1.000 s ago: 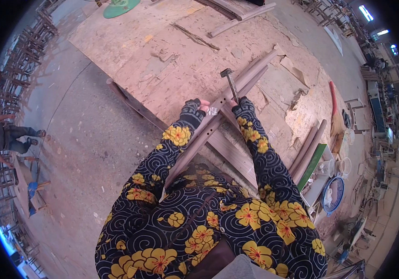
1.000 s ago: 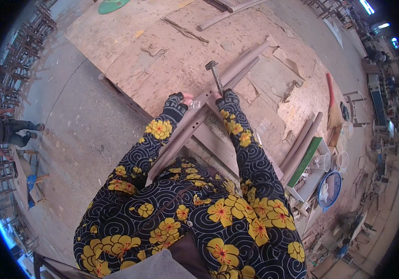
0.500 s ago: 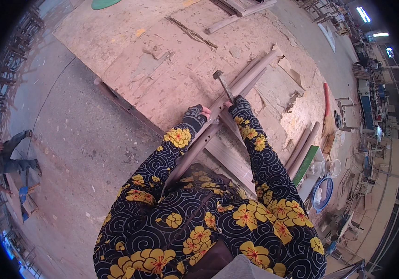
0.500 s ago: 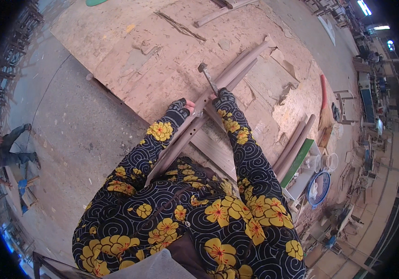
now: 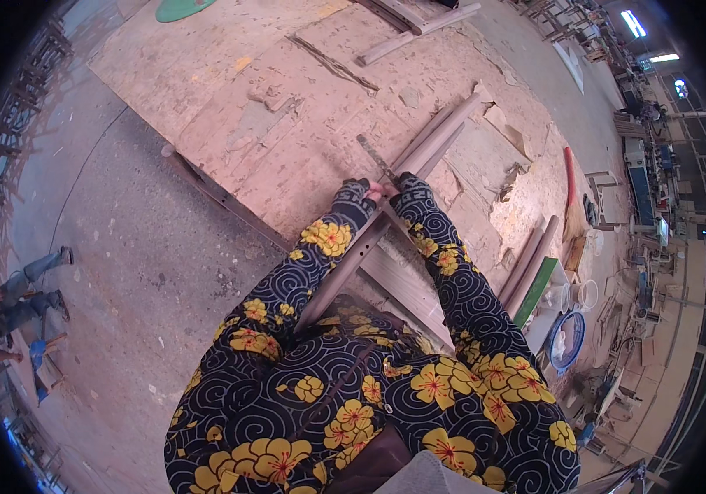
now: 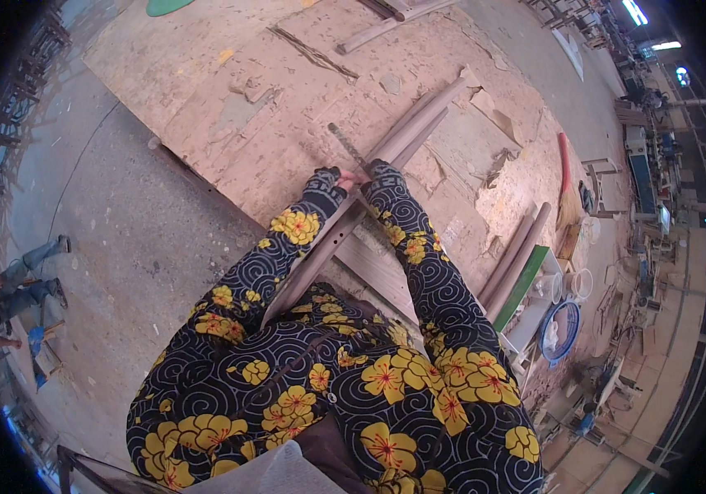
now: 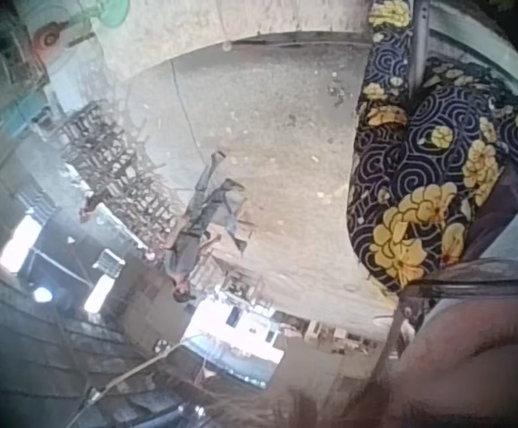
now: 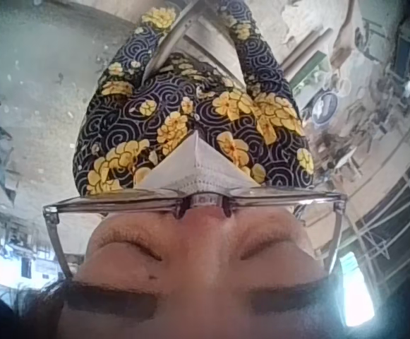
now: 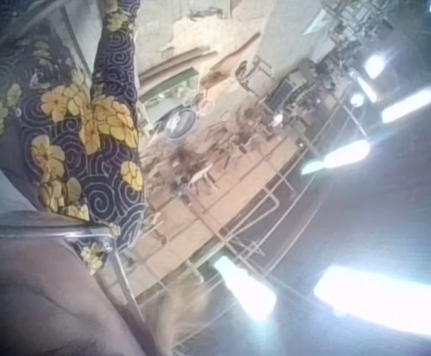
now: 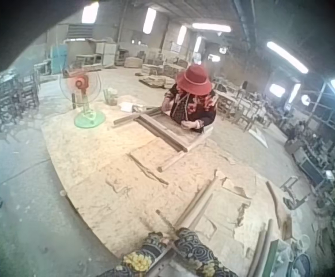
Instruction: Assembling a wooden chair frame by joining components and tapping them into place with a hammer.
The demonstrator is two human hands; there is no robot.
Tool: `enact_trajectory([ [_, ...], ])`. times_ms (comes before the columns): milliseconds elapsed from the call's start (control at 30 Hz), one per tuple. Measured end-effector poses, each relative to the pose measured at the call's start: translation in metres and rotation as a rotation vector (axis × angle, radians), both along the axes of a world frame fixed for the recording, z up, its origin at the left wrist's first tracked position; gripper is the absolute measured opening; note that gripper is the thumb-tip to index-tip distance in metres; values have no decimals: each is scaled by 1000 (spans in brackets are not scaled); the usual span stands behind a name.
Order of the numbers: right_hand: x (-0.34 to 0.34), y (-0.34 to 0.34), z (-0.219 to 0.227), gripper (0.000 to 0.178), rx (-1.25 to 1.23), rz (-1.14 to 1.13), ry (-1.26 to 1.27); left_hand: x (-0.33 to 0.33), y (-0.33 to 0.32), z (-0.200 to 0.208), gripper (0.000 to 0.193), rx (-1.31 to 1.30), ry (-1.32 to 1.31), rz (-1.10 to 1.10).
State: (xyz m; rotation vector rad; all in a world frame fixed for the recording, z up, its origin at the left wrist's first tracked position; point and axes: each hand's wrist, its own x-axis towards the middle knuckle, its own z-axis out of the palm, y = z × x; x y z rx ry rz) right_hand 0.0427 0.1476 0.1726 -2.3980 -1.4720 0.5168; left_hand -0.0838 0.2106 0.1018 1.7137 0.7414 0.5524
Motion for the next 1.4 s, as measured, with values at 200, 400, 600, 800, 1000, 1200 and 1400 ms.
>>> enact_trajectory([
  [200, 6, -37, 6, 35, 171, -325, 152, 19, 2, 2, 24, 89, 155, -74],
  [400, -36, -92, 5, 45, 503, -335, 186, 21, -3, 6, 29, 122, 139, -69],
  [600, -38, -75, -1, 53, 878, -327, 1275, 11, -7, 0, 35, 100, 207, 1],
  [800, -42, -70, -14, 52, 449, -447, 889, -19, -10, -19, 32, -304, 48, 96],
  [1000, -39, -81, -9, 51, 459, -633, 1037, -35, -16, 0, 23, -434, 15, 219],
  [1200, -28, -50, -22, 51, 262, -860, 1284, -53, -3, -23, 26, -685, -89, 245],
  [1400, -29, -82, -14, 53, 297, -674, 989, -44, -9, 3, 26, -800, -21, 412],
])
